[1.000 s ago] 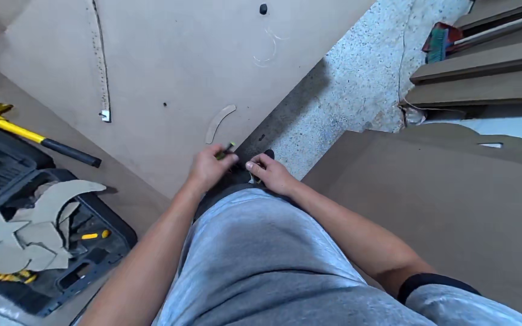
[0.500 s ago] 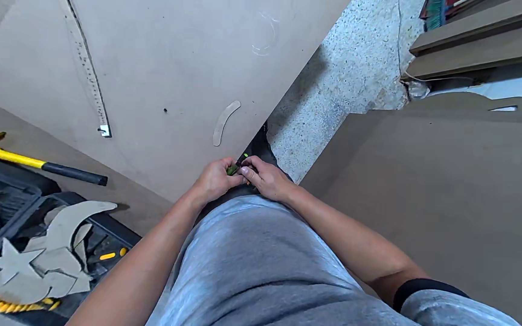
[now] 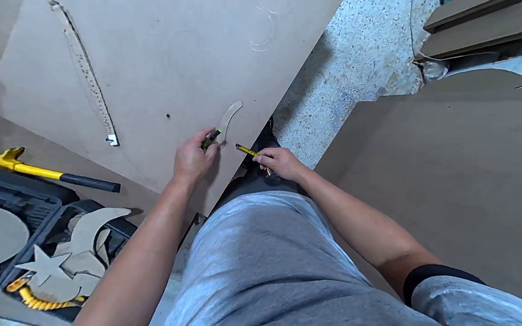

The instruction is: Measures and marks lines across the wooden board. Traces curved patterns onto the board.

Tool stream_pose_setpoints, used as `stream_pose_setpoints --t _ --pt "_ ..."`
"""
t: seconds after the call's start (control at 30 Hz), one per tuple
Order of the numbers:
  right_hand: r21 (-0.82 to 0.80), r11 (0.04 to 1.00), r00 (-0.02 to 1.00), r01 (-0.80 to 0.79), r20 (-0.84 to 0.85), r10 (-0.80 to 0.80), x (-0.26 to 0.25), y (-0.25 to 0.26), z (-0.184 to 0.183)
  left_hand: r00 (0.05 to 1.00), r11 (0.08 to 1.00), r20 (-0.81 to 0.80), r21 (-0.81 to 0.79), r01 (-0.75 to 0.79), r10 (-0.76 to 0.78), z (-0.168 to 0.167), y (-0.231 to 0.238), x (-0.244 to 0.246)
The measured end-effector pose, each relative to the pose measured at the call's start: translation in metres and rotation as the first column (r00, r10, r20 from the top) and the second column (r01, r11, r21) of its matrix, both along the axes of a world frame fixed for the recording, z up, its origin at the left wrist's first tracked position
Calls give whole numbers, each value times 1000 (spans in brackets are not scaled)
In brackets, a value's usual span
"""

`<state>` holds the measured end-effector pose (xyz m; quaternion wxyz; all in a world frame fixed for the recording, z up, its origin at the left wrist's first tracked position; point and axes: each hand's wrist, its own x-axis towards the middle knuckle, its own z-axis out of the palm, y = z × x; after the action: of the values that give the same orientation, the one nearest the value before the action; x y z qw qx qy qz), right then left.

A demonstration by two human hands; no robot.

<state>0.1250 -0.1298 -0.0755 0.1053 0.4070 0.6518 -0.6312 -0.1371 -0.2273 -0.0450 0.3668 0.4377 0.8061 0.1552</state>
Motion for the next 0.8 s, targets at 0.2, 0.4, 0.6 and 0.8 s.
stream_pose_setpoints --t 0.2,0.4,0.6,0.8 --pt "-22 999 999 -24 -47 23 -4 -10 -12 914 926 -149 -94 366 -376 -14 11 -11" --pt "-13 1000 998 8 -69 -9 -13 -13 -17 925 928 -124 64 368 -358 -29 4 -17" --pt "-22 996 994 -85 -71 83 -18 -7 -15 951 952 -40 9 307 -307 -18 17 -17" --pt "-38 996 995 -85 -58 83 -21 -10 -14 919 907 -25 -175 382 -392 -3 33 -2"
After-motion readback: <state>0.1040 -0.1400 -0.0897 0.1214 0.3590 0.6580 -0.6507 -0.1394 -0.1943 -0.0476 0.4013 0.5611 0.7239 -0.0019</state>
